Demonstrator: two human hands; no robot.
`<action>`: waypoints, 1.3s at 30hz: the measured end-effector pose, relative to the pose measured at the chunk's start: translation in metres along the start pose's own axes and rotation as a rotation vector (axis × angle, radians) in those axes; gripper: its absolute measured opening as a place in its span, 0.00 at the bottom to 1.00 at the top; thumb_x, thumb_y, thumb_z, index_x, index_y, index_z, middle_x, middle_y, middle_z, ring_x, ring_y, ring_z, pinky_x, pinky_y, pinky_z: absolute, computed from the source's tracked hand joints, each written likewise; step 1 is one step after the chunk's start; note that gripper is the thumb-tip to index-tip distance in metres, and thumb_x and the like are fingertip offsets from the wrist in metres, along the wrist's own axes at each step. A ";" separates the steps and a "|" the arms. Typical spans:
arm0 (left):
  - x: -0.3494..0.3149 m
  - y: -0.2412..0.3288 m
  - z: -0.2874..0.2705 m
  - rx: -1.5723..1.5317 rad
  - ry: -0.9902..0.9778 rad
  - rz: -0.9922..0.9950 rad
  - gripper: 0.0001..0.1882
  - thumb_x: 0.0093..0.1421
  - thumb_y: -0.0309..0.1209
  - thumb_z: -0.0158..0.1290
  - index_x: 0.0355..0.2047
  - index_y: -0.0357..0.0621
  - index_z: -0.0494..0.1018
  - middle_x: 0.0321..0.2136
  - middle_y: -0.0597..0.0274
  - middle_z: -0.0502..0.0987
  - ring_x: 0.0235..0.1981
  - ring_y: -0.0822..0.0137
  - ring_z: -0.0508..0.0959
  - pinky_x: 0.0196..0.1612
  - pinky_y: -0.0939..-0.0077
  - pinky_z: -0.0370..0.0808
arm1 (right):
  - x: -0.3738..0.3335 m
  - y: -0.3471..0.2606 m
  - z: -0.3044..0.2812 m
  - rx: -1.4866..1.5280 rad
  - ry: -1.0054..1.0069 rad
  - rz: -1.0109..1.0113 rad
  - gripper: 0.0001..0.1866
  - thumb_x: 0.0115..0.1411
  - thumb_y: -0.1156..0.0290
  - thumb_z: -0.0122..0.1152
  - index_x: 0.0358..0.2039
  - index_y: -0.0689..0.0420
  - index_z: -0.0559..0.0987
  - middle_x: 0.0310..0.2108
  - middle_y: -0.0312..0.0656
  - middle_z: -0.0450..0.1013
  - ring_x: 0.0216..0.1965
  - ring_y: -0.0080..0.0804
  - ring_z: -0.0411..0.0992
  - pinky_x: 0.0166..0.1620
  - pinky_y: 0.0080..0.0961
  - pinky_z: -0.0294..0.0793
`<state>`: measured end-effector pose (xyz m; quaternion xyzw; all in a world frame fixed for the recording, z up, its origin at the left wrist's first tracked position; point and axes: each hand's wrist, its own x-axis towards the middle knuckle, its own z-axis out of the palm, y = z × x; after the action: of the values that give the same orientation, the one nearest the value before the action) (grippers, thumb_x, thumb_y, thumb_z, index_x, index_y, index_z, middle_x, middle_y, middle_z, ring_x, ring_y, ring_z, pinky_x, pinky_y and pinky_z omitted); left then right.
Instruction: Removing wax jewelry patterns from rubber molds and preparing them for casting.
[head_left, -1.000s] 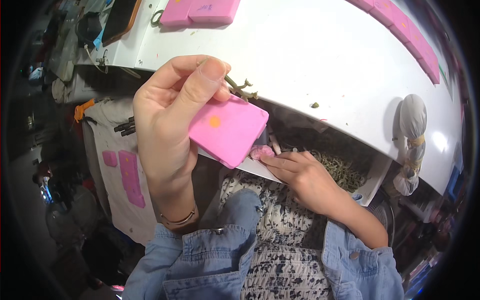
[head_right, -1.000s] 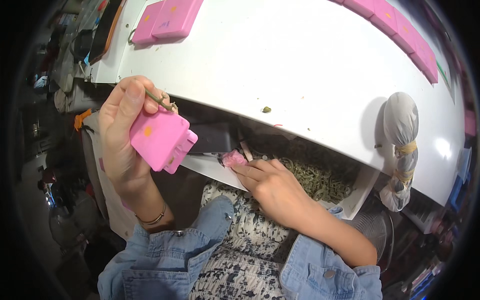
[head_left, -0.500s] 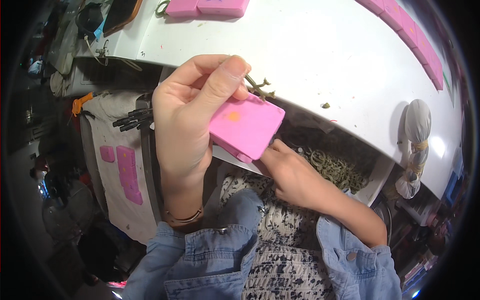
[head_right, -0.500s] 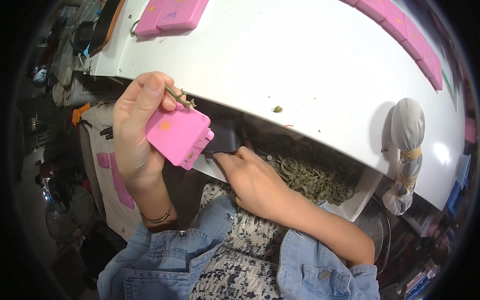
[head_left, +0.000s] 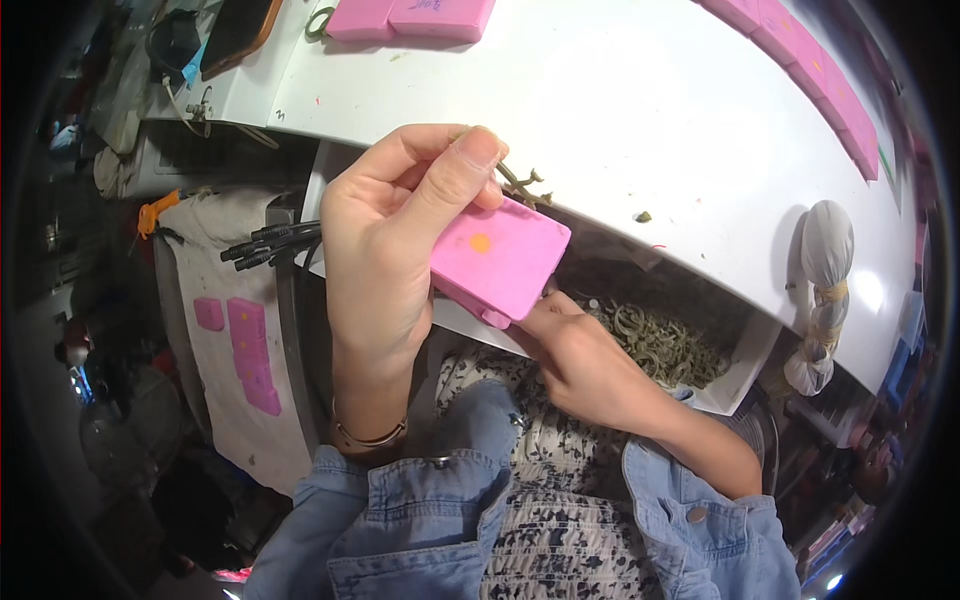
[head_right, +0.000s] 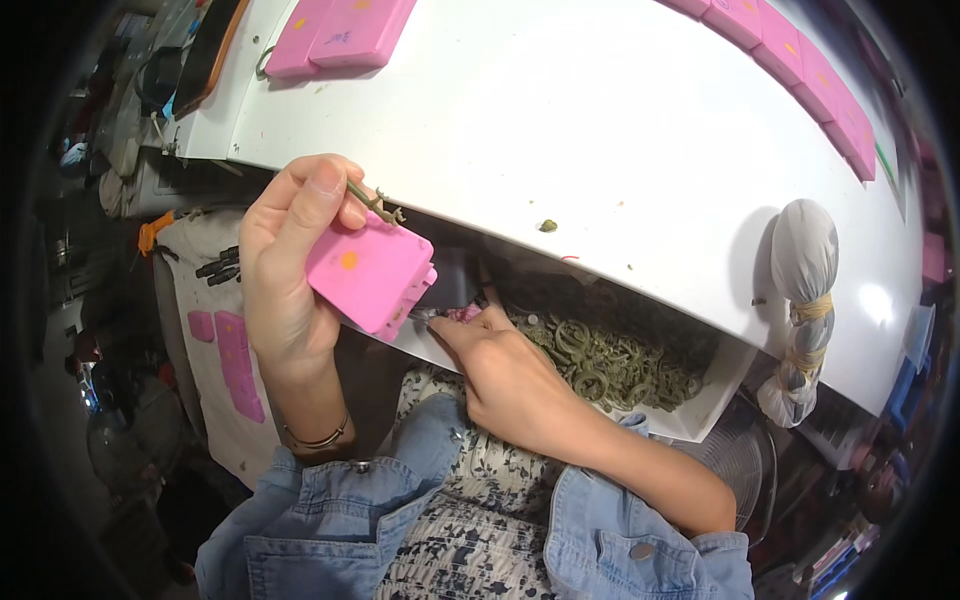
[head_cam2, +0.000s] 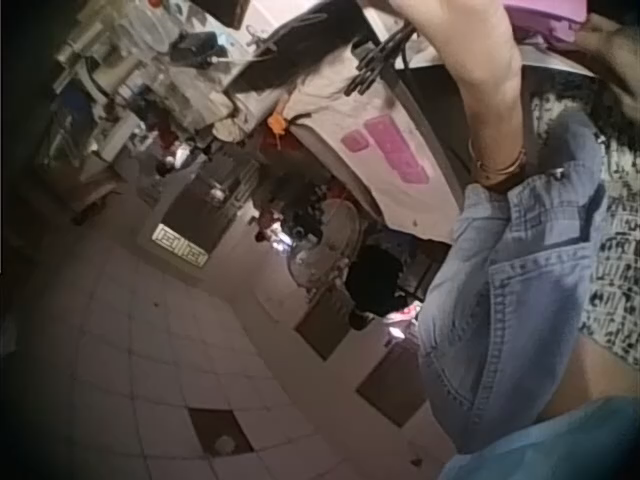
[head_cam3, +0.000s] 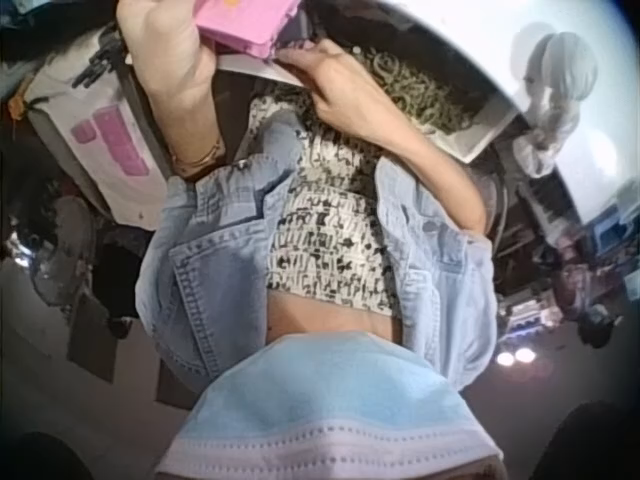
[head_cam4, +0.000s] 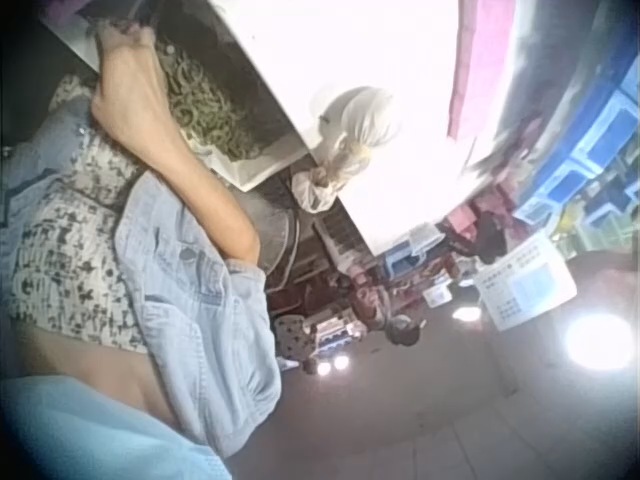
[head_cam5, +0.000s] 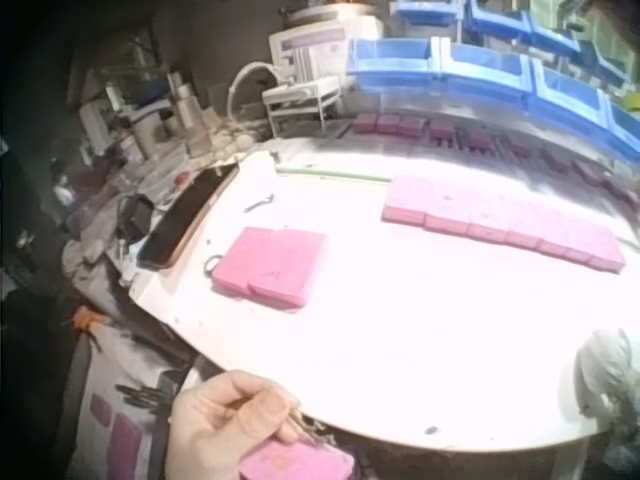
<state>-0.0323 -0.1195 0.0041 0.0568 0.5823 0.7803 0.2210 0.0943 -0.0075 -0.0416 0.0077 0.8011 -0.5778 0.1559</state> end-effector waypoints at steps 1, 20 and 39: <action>0.000 0.000 0.002 -0.011 0.001 -0.011 0.10 0.55 0.30 0.57 0.32 0.34 0.74 0.21 0.63 0.75 0.22 0.79 0.74 0.27 0.88 0.71 | -0.001 -0.001 -0.001 -0.001 0.004 -0.001 0.23 0.46 0.88 0.42 0.46 0.70 0.69 0.36 0.62 0.70 0.41 0.55 0.66 0.49 0.40 0.64; 0.000 -0.002 0.004 -0.042 -0.030 -0.022 0.09 0.55 0.29 0.57 0.31 0.34 0.74 0.21 0.63 0.75 0.22 0.79 0.73 0.27 0.88 0.71 | 0.021 -0.012 0.004 -0.523 -0.222 0.040 0.15 0.47 0.78 0.50 0.38 0.67 0.70 0.30 0.51 0.74 0.38 0.49 0.70 0.42 0.38 0.70; 0.005 -0.007 0.008 -0.031 0.021 0.041 0.09 0.55 0.29 0.57 0.31 0.34 0.74 0.20 0.64 0.74 0.21 0.80 0.72 0.25 0.90 0.68 | -0.023 -0.001 0.010 0.020 0.247 -0.071 0.15 0.45 0.84 0.59 0.37 0.62 0.74 0.33 0.46 0.71 0.36 0.44 0.67 0.39 0.32 0.68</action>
<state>-0.0323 -0.1088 -0.0012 0.0568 0.5711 0.7942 0.1996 0.1187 -0.0129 -0.0374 0.0522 0.8082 -0.5856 0.0354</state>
